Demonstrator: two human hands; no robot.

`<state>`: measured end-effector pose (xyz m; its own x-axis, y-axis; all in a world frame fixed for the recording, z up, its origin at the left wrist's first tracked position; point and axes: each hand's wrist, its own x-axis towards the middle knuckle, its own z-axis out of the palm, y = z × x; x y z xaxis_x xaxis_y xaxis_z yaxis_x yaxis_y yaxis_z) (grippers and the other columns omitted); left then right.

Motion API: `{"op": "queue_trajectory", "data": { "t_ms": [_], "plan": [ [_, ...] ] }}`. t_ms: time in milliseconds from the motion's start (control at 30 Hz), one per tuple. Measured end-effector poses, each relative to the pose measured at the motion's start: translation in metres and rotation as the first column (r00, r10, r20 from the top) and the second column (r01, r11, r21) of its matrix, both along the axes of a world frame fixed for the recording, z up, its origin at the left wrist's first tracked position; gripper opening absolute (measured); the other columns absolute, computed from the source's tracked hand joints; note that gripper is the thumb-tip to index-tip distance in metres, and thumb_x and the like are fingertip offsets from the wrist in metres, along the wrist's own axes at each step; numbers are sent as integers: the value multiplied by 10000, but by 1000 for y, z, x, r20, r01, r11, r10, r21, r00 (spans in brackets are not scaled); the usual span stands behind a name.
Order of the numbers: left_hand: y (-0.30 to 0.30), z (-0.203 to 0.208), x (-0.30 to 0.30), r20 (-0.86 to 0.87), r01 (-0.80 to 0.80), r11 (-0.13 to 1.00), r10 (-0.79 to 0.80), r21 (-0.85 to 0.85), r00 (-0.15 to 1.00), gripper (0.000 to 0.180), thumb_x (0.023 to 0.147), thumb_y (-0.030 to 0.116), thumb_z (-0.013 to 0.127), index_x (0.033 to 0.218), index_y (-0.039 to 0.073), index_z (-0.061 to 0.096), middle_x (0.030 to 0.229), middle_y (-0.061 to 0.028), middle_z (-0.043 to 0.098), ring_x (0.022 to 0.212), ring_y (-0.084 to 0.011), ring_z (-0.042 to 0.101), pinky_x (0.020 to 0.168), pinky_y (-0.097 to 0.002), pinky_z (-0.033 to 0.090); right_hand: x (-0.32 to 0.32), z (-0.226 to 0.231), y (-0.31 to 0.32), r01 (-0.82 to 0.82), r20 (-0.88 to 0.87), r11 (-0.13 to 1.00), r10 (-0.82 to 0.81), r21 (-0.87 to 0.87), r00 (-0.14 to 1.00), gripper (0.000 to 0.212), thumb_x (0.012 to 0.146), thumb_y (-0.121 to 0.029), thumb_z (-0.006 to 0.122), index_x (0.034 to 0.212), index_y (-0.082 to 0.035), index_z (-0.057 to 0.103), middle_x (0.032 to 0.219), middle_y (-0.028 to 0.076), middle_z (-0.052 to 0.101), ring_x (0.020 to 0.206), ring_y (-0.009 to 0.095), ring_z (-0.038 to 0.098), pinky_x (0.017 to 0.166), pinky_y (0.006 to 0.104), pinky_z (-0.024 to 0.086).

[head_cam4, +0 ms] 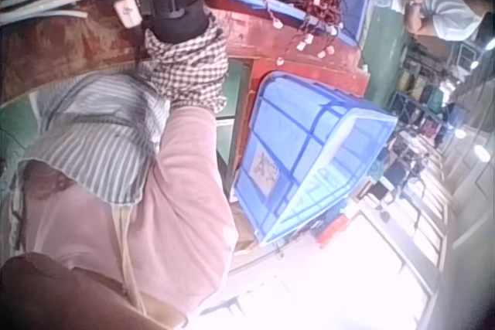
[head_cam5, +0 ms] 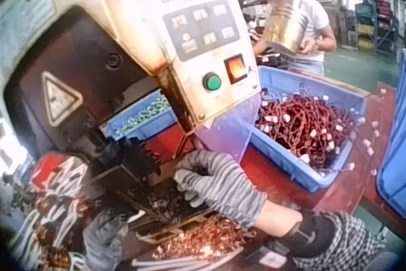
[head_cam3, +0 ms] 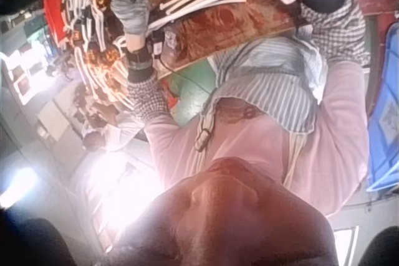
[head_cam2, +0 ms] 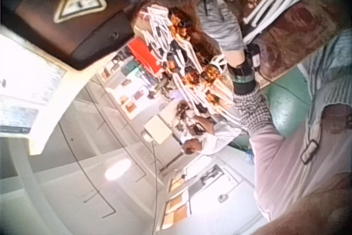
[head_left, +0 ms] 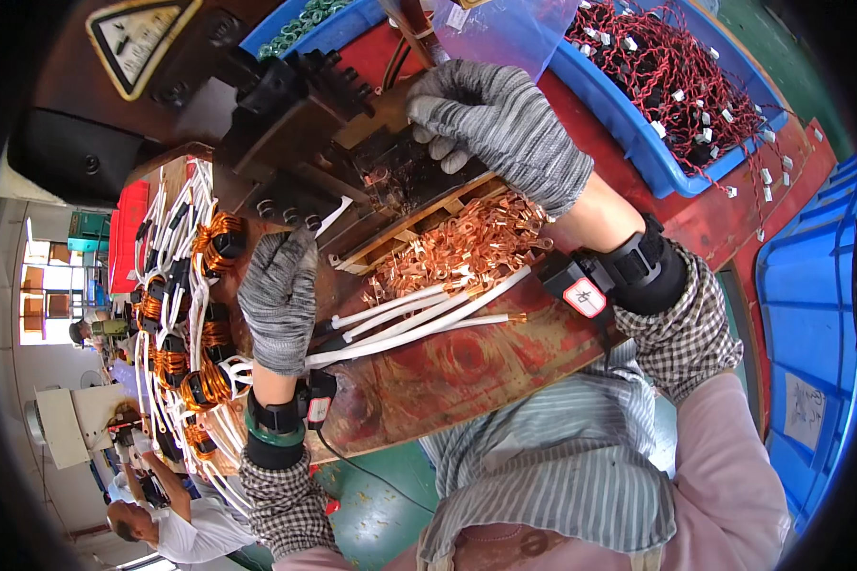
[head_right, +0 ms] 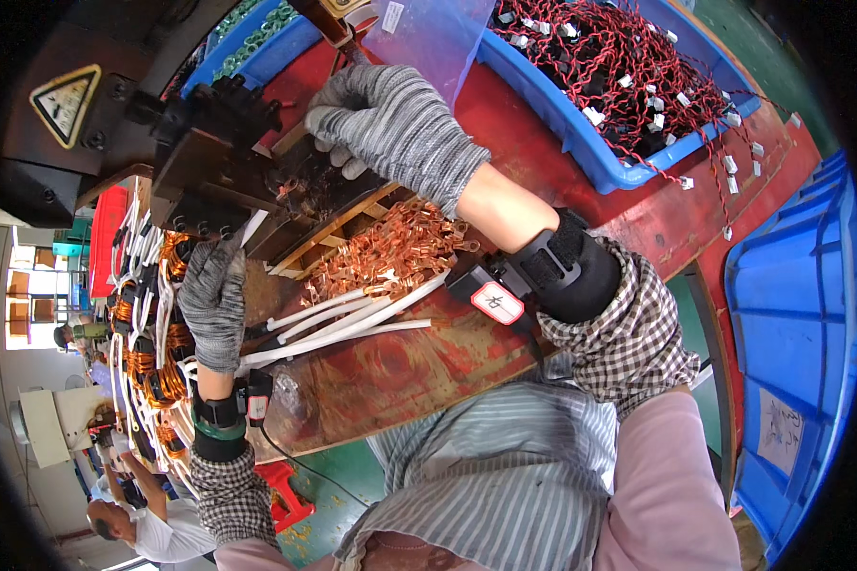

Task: Assembling electrical induction coils by organizing wires and crimping ring terminals.

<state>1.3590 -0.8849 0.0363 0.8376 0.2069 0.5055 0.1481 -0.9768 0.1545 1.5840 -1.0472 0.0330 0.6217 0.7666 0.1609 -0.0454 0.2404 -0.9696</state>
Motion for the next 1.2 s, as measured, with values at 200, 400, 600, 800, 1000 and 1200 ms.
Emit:
{"op": "queue_trajectory", "data": {
  "t_ms": [200,400,600,800,1000,1200],
  "plan": [
    [-19,13,-1,-23,108,984,-113,-144,993,207,777,80,661,983,102,657,819,-63,597,687,-179,581,584,-265,465,-11,6,-24,-84,122,990,98,-116,988,224,858,-237,599,919,-25,632,737,48,624,626,84,592,531,245,499],
    [-18,9,-3,-53,132,980,-141,-150,989,196,760,95,676,956,98,674,781,-61,601,667,-191,589,576,-279,468,-47,-19,-6,-160,692,968,250,-194,677,320,858,-340,533,906,-38,625,746,175,600,716,335,588,640,396,459],
    [-18,4,-11,-82,120,966,-142,-229,986,212,773,64,662,985,64,665,848,-74,619,754,-188,592,674,-270,468,-52,-25,-18,-216,526,962,273,-169,805,303,873,-298,535,847,-11,625,697,169,577,636,267,556,615,356,441],
    [-20,27,-22,-411,238,939,-325,-249,852,247,751,123,687,996,91,675,1180,-141,525,1076,-291,504,916,-349,410,-36,-37,-33,-194,543,967,254,-166,800,310,881,-312,545,916,-13,618,779,121,619,739,262,591,709,331,463],
    [-30,23,-22,-571,132,990,-133,-43,810,334,706,275,706,968,71,671,1187,-195,507,1099,-356,472,948,-417,379,-36,-39,-35,-150,605,930,335,-336,723,309,854,-338,563,965,-58,632,868,143,635,831,295,612,740,362,483],
    [-25,17,-19,-502,144,988,-155,-61,851,250,684,216,703,844,35,639,1152,-191,517,1052,-348,495,893,-418,413,-33,-40,-35,-69,703,929,321,-362,634,305,852,-332,549,973,-63,628,881,134,636,835,309,607,747,381,481]
  ]
}}
